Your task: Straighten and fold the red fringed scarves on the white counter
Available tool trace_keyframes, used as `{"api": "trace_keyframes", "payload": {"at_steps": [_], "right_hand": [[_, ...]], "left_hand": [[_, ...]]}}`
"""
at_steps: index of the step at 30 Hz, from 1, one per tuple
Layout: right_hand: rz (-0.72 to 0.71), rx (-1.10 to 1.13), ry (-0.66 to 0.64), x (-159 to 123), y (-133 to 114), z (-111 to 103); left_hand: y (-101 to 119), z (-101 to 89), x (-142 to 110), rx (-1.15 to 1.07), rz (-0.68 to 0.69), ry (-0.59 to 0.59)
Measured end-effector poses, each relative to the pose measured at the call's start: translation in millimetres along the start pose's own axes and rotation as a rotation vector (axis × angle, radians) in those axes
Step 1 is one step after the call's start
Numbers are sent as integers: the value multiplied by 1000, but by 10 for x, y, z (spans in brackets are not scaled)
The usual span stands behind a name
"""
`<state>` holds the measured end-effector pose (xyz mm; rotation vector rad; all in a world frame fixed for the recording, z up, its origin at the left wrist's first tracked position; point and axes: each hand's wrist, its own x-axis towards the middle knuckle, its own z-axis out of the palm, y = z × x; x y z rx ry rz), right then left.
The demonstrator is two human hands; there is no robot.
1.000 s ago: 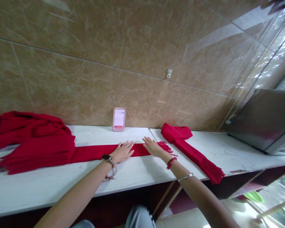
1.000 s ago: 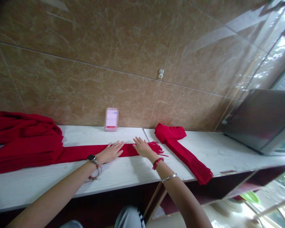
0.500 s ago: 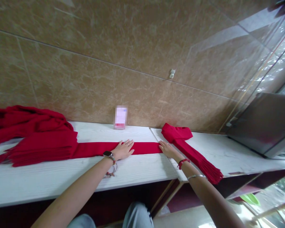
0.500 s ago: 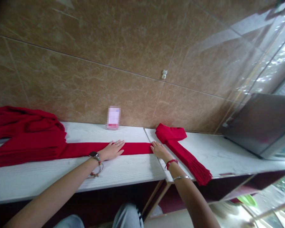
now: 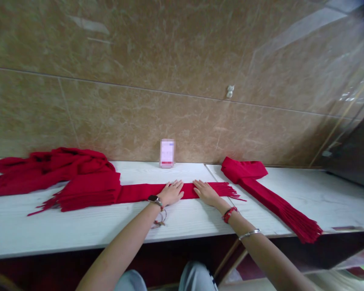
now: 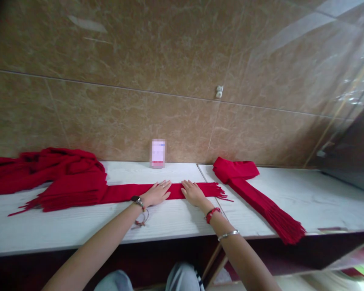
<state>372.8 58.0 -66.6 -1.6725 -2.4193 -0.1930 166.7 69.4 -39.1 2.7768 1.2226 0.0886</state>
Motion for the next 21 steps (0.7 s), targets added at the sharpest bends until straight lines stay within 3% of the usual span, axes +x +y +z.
{"api": "trace_keyframes", "payload": {"at_steps": [6,13,17,21], "right_hand": [[2,3,1,-11,124,96],[-25,-13,38,-3,129,168],[-4,16,34,-8,140,173],[39,38,75,8,53,70]], "left_hand": [[-234,12,-347,59,-137,44],[-554,-77,-1005,116,-501,55],[-566,-81,-1093,118,-646,48],[-525,-84,-1010,92,-667,43]]}}
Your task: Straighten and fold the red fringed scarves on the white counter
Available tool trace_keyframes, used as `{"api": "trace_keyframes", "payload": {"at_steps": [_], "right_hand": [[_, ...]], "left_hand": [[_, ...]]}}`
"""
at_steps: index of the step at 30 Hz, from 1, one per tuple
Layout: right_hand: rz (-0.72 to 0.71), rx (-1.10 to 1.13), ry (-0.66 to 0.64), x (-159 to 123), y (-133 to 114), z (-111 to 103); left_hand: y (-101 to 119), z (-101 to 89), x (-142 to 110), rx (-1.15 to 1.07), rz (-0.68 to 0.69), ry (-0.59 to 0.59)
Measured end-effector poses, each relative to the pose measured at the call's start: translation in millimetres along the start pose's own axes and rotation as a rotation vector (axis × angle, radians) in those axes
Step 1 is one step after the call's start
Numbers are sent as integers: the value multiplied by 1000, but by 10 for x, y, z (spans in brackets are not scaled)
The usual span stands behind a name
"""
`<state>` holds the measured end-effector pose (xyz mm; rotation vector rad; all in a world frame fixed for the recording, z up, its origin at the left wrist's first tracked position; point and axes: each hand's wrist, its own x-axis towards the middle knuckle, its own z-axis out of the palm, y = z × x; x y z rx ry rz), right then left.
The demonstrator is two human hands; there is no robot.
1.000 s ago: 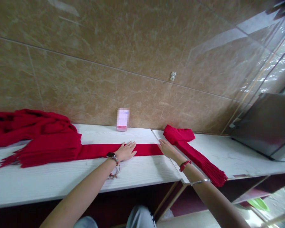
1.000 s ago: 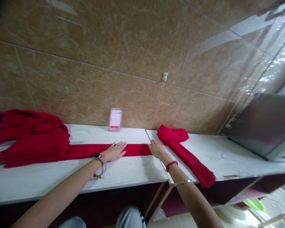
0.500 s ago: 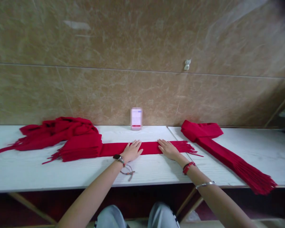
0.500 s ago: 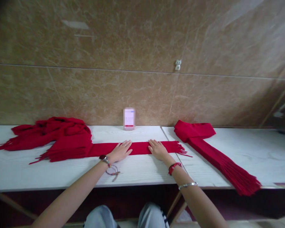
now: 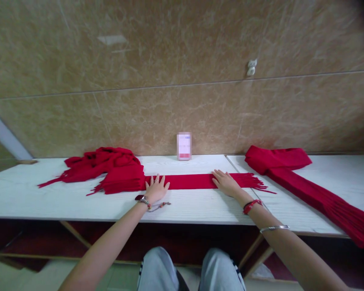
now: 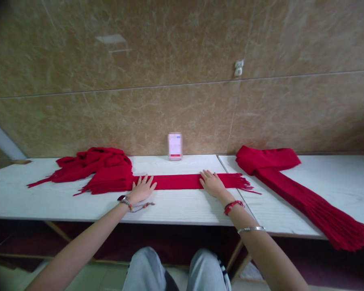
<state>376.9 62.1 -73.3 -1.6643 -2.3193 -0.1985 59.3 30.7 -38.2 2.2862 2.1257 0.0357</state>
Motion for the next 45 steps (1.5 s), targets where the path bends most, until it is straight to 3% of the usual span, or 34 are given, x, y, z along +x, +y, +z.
{"api": "trace_keyframes", "payload": {"at_steps": [3,6,10,17,22,26,32,37,41,45], "right_hand": [[-40,43,29,53,-255,-101],[-174,105,-15,123,-599,-135],[-308,112,-94,166,-843,-66],[-318,55,-46,102,-672,11],[-301,72,-84,60,-565,-7],[-255,108,-103,89,-623,-39],[-254,157,-64,329,-1183,-92],[-300,160,-108,445,-1550,-51],[-321,83,-120,381,-1415,-27],[-273,-12,-103,224,-942,-25]], "left_hand": [[102,-9,26,-1,109,-31],[162,-2,1,21,225,-4],[127,32,-73,29,204,51],[-67,101,-93,66,22,110],[-82,102,-115,64,49,83],[-62,27,-143,54,85,65],[-96,-62,-48,106,178,160],[-105,72,39,109,147,120],[-137,176,73,112,137,195],[-140,208,90,93,127,196]]}}
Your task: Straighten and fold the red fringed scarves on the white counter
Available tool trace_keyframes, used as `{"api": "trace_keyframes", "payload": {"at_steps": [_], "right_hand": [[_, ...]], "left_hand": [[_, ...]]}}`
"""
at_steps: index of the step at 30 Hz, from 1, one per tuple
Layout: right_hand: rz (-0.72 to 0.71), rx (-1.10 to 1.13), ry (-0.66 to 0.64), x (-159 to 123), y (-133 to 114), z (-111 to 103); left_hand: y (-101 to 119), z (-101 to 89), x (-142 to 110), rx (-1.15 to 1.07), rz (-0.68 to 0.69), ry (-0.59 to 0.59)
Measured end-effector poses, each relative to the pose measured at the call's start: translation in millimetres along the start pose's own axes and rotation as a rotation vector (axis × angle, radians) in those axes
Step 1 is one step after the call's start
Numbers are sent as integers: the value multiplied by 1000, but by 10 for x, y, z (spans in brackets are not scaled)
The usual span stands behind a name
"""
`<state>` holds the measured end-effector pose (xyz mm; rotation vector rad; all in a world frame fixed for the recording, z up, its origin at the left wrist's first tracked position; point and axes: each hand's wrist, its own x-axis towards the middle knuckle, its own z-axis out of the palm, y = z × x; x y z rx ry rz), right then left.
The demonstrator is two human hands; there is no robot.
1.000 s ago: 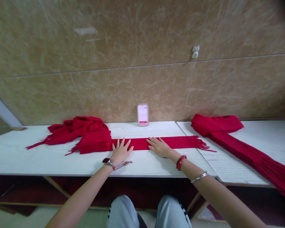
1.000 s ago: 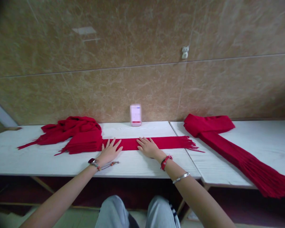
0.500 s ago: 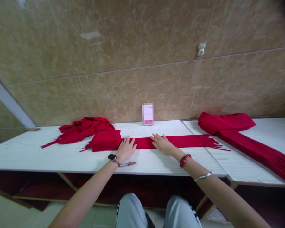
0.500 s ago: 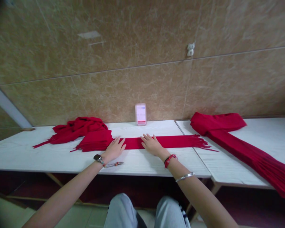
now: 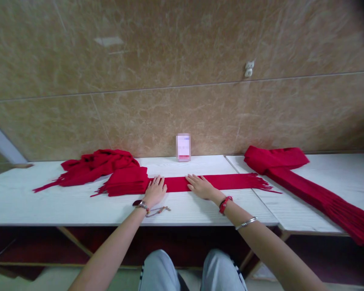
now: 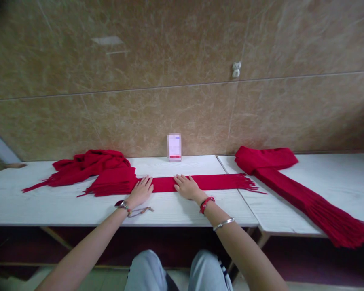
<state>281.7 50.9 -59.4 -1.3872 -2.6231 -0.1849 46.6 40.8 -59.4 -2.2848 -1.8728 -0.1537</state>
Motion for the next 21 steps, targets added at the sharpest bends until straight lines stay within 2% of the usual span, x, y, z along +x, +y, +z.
{"api": "trace_keyframes", "payload": {"at_steps": [4,6,8,10,13,15,17,19,21], "right_hand": [[23,-127,-8,-361,478,14],[36,-154,-18,-468,604,-12],[68,-140,-4,-462,590,-63],[91,-93,32,-330,423,-126],[64,25,65,43,-54,-196],[20,110,64,331,-448,-206],[0,188,39,586,-828,-183],[-18,239,21,774,-1132,-137],[-17,262,3,881,-1316,-84]], "left_hand": [[65,-108,-51,40,6,28],[56,-266,-79,94,80,126],[-39,-477,-78,146,155,237],[-233,-678,-40,167,92,284],[-617,-806,42,136,-82,222],[-828,-742,62,59,-181,22],[-944,-609,40,30,-195,-77],[-973,-471,-3,33,-203,-66],[-958,-374,-46,49,-218,-23]]}}
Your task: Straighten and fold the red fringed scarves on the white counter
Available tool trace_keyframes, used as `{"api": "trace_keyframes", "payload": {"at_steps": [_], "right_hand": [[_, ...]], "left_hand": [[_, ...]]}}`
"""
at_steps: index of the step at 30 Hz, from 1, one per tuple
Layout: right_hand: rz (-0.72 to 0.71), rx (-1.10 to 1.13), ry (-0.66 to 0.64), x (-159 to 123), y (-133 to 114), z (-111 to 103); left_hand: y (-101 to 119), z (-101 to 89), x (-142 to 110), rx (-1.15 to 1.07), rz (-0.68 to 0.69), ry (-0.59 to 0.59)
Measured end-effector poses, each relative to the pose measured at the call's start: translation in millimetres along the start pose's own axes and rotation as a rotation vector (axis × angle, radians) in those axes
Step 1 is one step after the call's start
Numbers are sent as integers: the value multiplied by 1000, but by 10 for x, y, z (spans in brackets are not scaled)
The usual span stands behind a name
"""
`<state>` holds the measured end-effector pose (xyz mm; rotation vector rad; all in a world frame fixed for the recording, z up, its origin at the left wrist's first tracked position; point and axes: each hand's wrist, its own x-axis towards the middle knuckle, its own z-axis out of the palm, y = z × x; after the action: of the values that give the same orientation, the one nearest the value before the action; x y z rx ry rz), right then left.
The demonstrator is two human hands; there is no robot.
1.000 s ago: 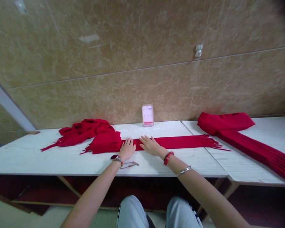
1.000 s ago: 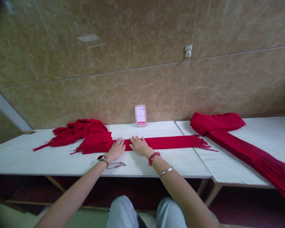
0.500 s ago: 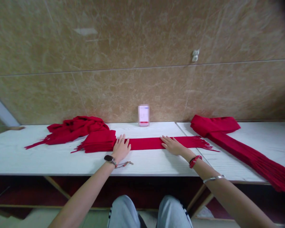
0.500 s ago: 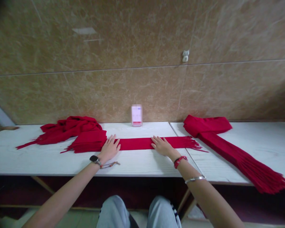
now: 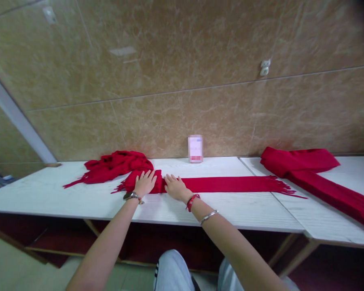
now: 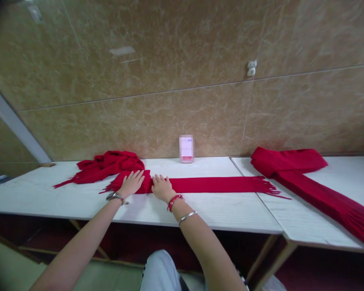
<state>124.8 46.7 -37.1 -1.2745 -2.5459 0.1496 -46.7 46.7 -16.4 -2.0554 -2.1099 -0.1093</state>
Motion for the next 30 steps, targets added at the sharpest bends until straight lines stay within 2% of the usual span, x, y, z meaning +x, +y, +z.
{"api": "trace_keyframes", "payload": {"at_steps": [3,6,10,14,17,19,21,23,25,27,30], "right_hand": [[2,6,-36,16,-18,69],[2,-17,-59,-104,168,41],[64,-111,-31,-431,615,-72],[125,-224,-5,-922,1227,-214],[193,-290,-5,-1259,1625,-337],[214,-311,-21,-1366,1749,-413],[182,-314,-43,-1338,1720,-462],[135,-291,-33,-1198,1561,-470],[133,-219,36,-1019,1341,-439],[89,-157,45,-881,1156,-386],[79,-140,28,-852,1101,-322]], "left_hand": [[10,55,-38,7,-5,50],[-5,60,-39,-2,1,65],[-15,74,-25,-15,5,66],[-55,78,-24,-41,33,75],[-75,3,-25,-75,28,61],[0,-93,-34,-46,47,101],[200,-200,-62,-4,126,205],[518,-271,-112,-14,231,275],[880,-264,-167,-53,367,241],[1184,-173,-205,-86,458,156],[1392,31,-201,-105,511,27]]}}
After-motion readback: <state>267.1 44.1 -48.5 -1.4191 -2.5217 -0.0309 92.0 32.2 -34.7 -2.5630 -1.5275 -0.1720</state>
